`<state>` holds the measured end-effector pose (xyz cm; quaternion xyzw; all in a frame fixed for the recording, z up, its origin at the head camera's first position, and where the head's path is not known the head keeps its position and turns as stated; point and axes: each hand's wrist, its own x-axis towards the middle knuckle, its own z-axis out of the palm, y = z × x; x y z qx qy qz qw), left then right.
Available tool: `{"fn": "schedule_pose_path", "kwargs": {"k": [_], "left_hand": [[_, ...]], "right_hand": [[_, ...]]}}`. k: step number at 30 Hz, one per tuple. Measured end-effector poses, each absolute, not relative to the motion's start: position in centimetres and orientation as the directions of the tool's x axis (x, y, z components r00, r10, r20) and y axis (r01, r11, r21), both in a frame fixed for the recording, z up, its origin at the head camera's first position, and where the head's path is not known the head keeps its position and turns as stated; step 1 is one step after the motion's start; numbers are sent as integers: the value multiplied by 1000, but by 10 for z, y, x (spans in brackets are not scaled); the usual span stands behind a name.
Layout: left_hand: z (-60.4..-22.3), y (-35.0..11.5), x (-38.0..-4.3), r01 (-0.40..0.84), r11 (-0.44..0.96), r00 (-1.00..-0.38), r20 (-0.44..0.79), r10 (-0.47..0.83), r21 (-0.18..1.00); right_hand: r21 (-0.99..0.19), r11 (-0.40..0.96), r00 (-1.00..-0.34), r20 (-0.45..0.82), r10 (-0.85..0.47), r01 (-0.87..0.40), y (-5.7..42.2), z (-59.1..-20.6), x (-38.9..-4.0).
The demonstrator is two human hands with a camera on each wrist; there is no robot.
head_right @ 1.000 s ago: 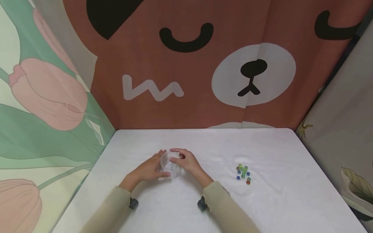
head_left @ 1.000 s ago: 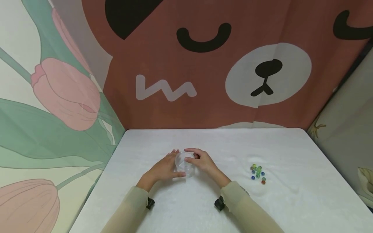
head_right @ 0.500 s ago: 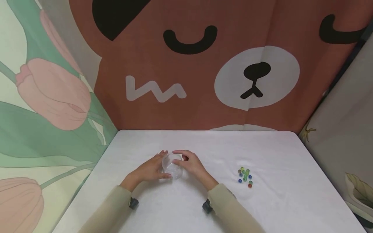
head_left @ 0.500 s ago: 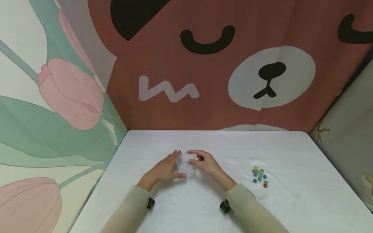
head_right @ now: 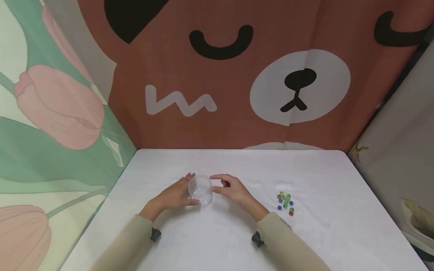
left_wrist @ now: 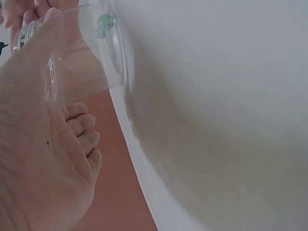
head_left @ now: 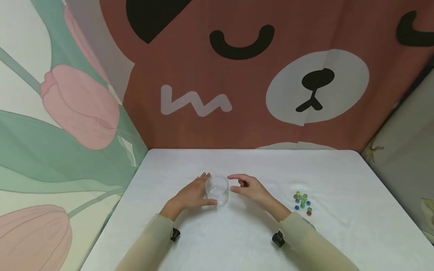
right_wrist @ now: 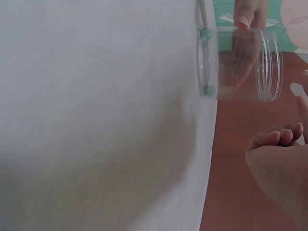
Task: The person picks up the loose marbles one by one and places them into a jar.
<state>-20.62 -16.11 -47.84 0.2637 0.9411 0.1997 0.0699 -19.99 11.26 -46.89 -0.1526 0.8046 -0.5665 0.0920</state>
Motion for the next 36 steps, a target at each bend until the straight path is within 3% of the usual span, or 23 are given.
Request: {"fn": "schedule_pose_path", "kwargs": {"k": [17, 36], "left_hand": [[-481, -162, -206, 454, 813, -861, -57, 506, 365], [-474, -160, -207, 465, 812, -851, -72, 520, 353]], "right_hand": [[-939, 336, -939, -52, -341, -70, 146, -464, -185], [-881, 429, -936, 40, -351, -198, 191, -467, -168]]}}
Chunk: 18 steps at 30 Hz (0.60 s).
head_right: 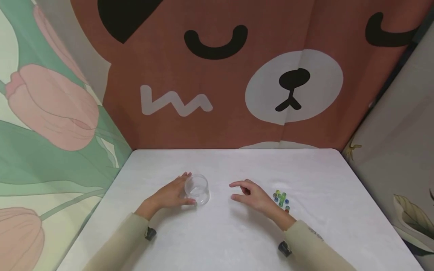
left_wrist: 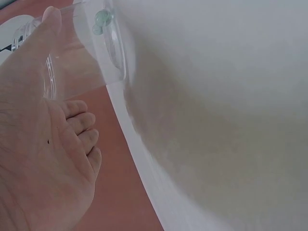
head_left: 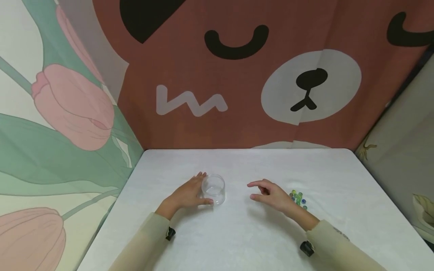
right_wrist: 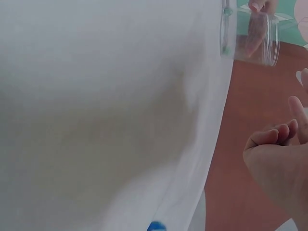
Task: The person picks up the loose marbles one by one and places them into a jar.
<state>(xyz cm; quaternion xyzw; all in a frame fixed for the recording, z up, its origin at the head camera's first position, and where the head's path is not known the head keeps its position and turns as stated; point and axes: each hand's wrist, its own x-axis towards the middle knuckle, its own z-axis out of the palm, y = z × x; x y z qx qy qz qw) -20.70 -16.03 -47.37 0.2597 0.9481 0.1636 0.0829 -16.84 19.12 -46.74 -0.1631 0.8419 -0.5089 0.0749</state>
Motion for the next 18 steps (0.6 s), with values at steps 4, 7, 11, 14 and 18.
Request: {"fn": "schedule_pose_path", "kwargs": {"k": [4, 7, 11, 14, 18], "left_hand": [[-473, -161, -209, 475, 806, -846, -70, 529, 353], [-474, -161, -209, 470, 806, -848, -69, 525, 360], [-473, -162, -209, 464, 809, -851, -72, 520, 361], [-473, -162, -211, 470, 807, -849, -67, 524, 358], [-473, -162, -212, 477, 805, -846, -63, 529, 352]], "right_hand": [[-880, 442, -940, 16, -341, -176, 201, -466, -165], [-880, 443, -940, 10, -342, -171, 209, -465, -163], [-876, 448, -941, 17, -337, -176, 217, -465, -162], [-874, 452, -940, 18, -340, -181, 221, -464, -160], [-877, 447, -932, 5, -363, -179, 227, -462, -158]]}}
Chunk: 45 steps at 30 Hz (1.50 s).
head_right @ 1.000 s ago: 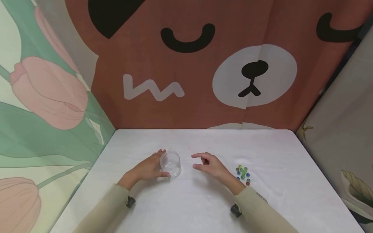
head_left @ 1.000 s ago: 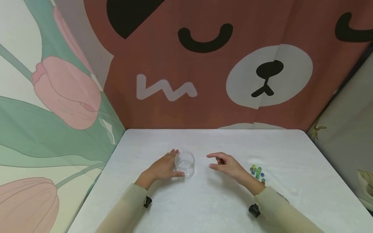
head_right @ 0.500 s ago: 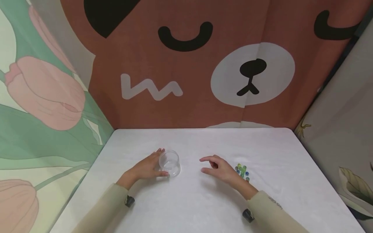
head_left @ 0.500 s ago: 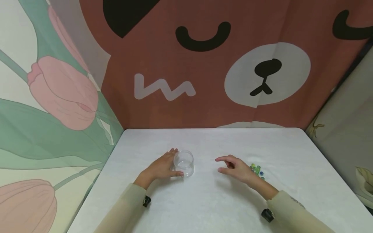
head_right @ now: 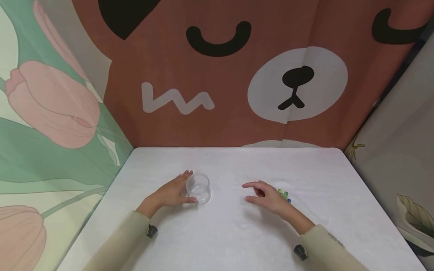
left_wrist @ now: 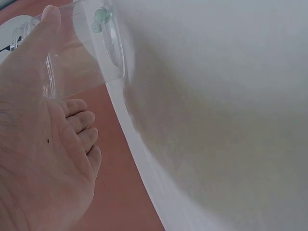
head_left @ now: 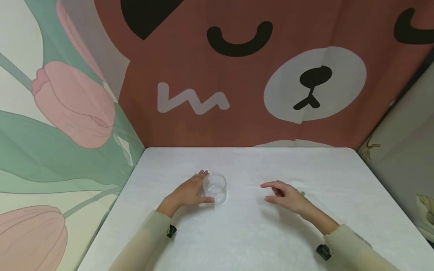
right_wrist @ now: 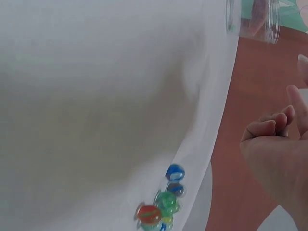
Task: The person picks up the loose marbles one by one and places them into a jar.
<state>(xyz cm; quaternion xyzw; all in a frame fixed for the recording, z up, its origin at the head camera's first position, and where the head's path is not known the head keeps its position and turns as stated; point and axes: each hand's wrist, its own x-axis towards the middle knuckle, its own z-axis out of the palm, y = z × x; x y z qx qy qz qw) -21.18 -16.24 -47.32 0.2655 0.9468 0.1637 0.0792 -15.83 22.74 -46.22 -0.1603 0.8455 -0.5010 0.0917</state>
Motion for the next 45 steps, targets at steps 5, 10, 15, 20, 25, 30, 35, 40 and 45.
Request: {"fn": "schedule_pose_path", "kwargs": {"k": [5, 10, 15, 20, 25, 30, 35, 40, 45], "left_hand": [[-473, -163, -212, 473, 812, -846, -81, 527, 341], [-473, -162, -212, 478, 809, -845, -72, 529, 342], [-475, -163, -212, 476, 809, -846, -71, 528, 346], [-477, -163, -213, 474, 812, -847, -74, 526, 341], [-477, -164, -213, 482, 810, -844, -74, 532, 334], [-477, -164, -213, 483, 813, -844, -75, 531, 325], [-478, -163, -212, 479, 817, -846, -78, 527, 321], [-476, -163, -212, 487, 809, -841, -71, 536, 328], [-476, -163, -212, 491, 810, -839, -75, 539, 321]], "right_hand": [[-880, 446, -920, -25, -390, -165, 239, -461, -157], [-884, 435, -903, -33, -428, -174, 254, -460, -157], [-863, 473, -892, -63, -449, -177, 271, -461, -162], [-851, 484, -876, -63, -478, -203, 293, -464, -168], [-842, 481, -861, -42, -507, -243, 310, -467, -171], [-824, 516, -874, -55, -483, -233, 321, -471, -174], [-808, 549, -892, -70, -447, -212, 331, -475, -175], [-796, 581, -913, -99, -396, -166, 340, -478, -177], [-774, 622, -922, -143, -359, -122, 348, -481, -183]]}}
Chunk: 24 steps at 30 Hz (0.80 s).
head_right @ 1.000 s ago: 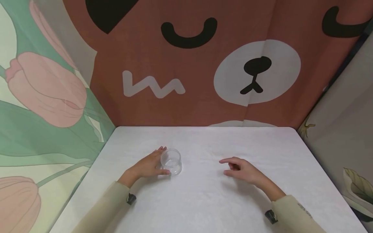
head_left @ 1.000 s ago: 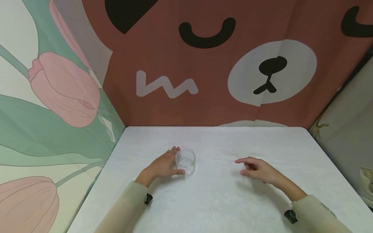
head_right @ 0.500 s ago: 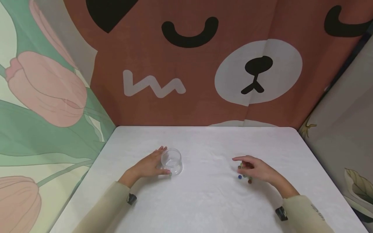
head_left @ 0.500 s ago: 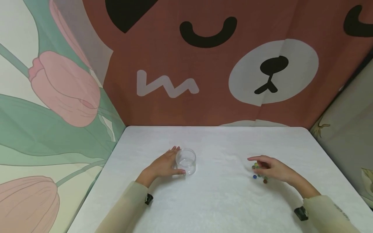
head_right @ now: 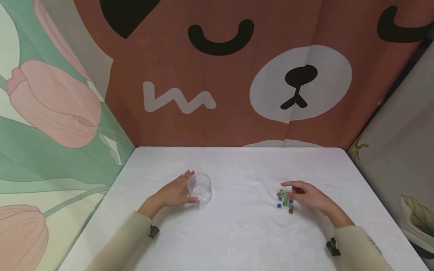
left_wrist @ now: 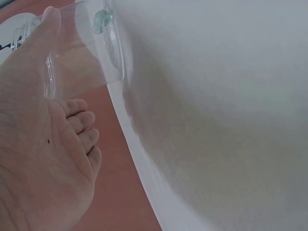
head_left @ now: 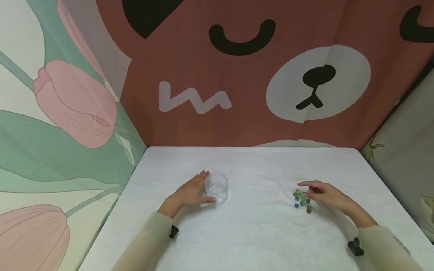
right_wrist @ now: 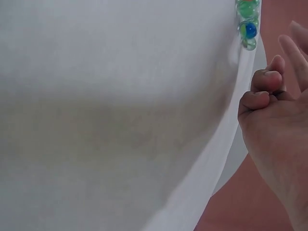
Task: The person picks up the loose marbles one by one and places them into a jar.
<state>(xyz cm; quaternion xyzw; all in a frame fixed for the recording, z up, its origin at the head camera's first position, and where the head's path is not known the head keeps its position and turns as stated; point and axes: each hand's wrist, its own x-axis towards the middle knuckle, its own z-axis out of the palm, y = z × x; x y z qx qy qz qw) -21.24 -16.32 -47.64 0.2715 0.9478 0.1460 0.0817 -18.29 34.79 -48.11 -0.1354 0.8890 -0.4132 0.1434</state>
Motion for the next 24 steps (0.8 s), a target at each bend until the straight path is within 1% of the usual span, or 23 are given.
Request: {"fn": "schedule_pose_path", "kwargs": {"k": [7, 17, 24], "left_hand": [[-477, -163, -212, 478, 814, -846, -74, 527, 331], [-476, -162, -211, 466, 815, -849, -83, 521, 346], [-475, -162, -212, 470, 812, -846, -86, 526, 347]], "right_hand": [[-754, 650, -922, -181, -343, -94, 355, -485, -187], [-735, 672, -909, -216, -356, -88, 364, -493, -188], [-737, 669, -903, -215, -372, -101, 364, -496, -190]]}}
